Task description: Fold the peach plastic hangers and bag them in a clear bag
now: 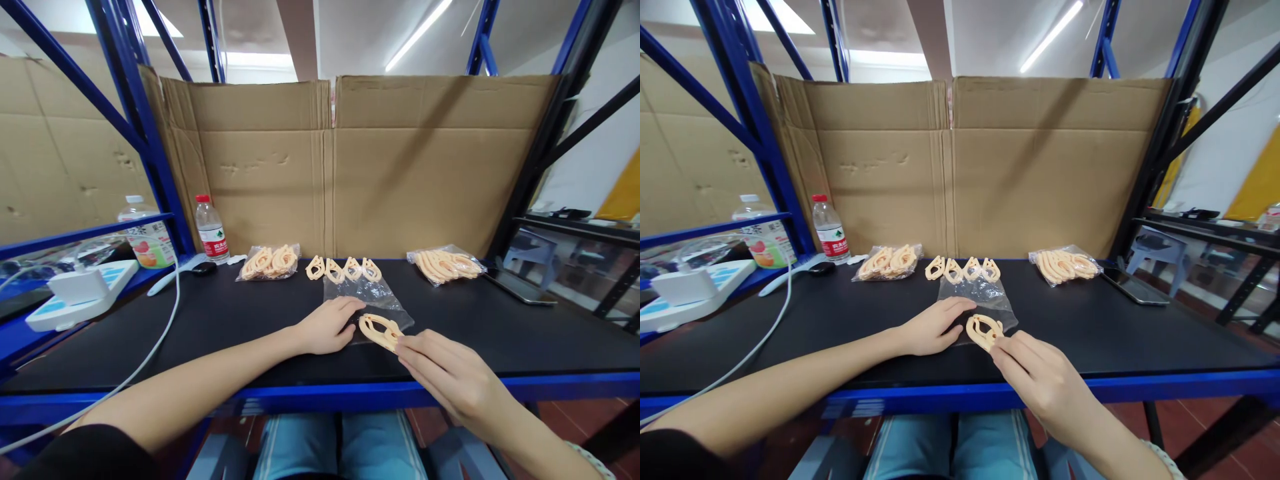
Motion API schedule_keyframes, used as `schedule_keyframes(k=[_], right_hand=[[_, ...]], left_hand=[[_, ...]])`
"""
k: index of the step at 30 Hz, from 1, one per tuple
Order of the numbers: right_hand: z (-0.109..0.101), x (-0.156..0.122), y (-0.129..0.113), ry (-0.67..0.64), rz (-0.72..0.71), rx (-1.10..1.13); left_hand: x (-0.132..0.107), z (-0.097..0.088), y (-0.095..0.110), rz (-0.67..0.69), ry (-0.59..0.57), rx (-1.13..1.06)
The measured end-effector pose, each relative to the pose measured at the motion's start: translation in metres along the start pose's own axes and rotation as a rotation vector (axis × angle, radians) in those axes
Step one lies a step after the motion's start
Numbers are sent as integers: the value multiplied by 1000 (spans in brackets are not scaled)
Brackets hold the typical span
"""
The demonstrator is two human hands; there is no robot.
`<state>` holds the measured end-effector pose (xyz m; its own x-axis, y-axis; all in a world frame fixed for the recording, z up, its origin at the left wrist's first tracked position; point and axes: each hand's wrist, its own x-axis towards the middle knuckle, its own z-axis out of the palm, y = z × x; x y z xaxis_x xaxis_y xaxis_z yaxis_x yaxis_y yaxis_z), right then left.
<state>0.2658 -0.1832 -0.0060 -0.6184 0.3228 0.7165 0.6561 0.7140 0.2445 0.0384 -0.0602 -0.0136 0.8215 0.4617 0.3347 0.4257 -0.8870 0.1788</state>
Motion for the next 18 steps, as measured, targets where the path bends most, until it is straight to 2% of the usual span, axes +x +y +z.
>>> schedule_keyframes(k=[3,10,14,18], right_hand=[[9,11,2,-52,-43,-60],[46,41,15,-147,-150,-298],[43,62,12,-233,-172,-359],[35,87,4,-448,-150,-347]], left_hand=[[0,-2,3,20,-4,19],[1,-3,3,48,43,51],[0,-2,3,57,73,69],[0,-1,2,75,95,61]])
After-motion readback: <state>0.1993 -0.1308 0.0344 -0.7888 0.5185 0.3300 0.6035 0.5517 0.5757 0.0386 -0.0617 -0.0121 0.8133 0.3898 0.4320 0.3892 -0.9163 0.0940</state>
